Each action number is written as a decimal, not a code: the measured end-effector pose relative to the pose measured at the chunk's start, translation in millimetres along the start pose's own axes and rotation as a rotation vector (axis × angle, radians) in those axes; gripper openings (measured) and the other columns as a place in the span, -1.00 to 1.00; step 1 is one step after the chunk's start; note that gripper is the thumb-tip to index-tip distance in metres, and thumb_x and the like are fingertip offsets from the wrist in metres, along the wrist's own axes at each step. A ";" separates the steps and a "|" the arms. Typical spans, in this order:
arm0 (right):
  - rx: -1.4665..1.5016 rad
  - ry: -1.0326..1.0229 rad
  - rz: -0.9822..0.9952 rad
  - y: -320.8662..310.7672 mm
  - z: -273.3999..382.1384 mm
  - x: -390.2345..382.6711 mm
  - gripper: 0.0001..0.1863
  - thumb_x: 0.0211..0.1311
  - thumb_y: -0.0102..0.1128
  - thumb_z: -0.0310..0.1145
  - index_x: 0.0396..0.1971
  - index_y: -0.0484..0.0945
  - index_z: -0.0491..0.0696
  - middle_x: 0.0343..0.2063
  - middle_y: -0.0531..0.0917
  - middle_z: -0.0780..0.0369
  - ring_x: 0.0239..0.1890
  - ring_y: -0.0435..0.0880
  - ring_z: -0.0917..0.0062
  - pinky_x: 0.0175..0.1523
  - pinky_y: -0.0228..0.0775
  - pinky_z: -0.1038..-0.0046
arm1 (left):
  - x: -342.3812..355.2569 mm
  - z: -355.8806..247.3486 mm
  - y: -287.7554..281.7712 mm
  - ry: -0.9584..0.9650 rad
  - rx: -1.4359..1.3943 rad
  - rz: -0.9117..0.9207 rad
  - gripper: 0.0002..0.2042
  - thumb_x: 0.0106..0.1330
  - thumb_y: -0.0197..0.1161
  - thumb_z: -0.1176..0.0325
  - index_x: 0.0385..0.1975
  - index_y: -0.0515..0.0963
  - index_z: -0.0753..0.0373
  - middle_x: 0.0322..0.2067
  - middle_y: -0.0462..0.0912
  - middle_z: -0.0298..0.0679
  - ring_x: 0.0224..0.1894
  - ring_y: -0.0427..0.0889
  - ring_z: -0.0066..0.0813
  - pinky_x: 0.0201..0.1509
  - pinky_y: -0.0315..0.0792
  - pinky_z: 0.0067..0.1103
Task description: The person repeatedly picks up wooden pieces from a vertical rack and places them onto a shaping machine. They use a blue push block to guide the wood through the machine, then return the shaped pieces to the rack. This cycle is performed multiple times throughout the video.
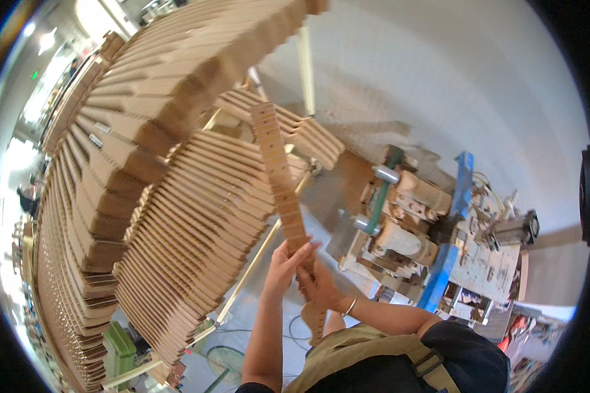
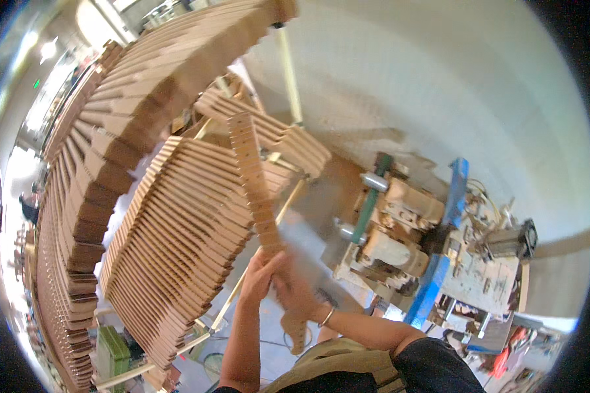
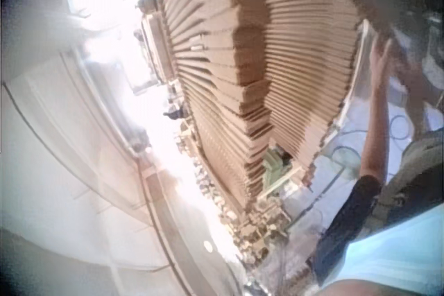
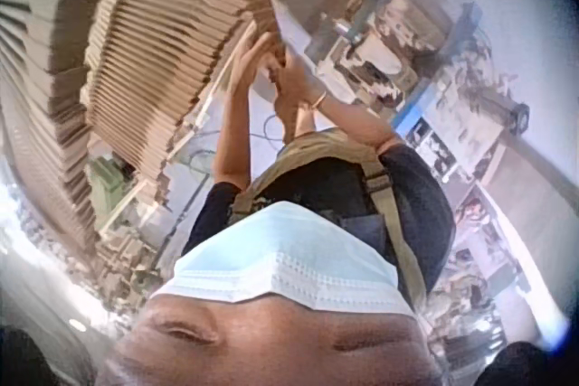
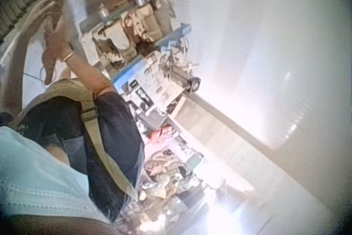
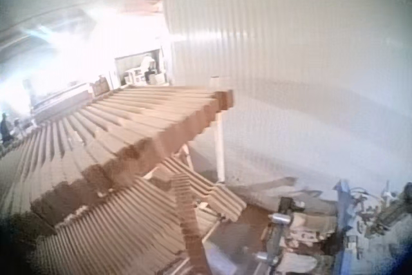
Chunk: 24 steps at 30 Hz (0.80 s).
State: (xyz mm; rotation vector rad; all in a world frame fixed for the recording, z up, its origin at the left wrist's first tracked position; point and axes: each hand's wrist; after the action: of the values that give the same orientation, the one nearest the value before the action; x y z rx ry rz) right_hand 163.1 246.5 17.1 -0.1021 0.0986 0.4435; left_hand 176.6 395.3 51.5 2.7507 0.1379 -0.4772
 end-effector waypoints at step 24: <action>-0.512 0.111 0.345 -371.1 61.0 -268.0 -0.52 0.52 0.13 -0.22 0.31 0.37 -0.09 0.03 0.56 -0.04 -0.07 0.67 -0.02 -0.04 0.56 0.05 | -110.4 65.6 338.6 0.839 1.474 0.358 -0.65 0.17 0.49 0.24 -0.08 0.61 0.20 0.03 0.63 -0.12 0.18 0.53 -0.09 0.32 0.30 -0.16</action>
State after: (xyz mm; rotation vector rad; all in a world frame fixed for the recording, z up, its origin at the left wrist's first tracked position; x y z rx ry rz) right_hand 87.3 -192.8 137.6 -0.6203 0.1099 0.8016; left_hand 104.1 51.4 138.9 3.9522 -0.8143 1.1936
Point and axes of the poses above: each hand's wrist, its own x-axis towards the middle knuckle, its own y-axis out of the palm, z = x × y
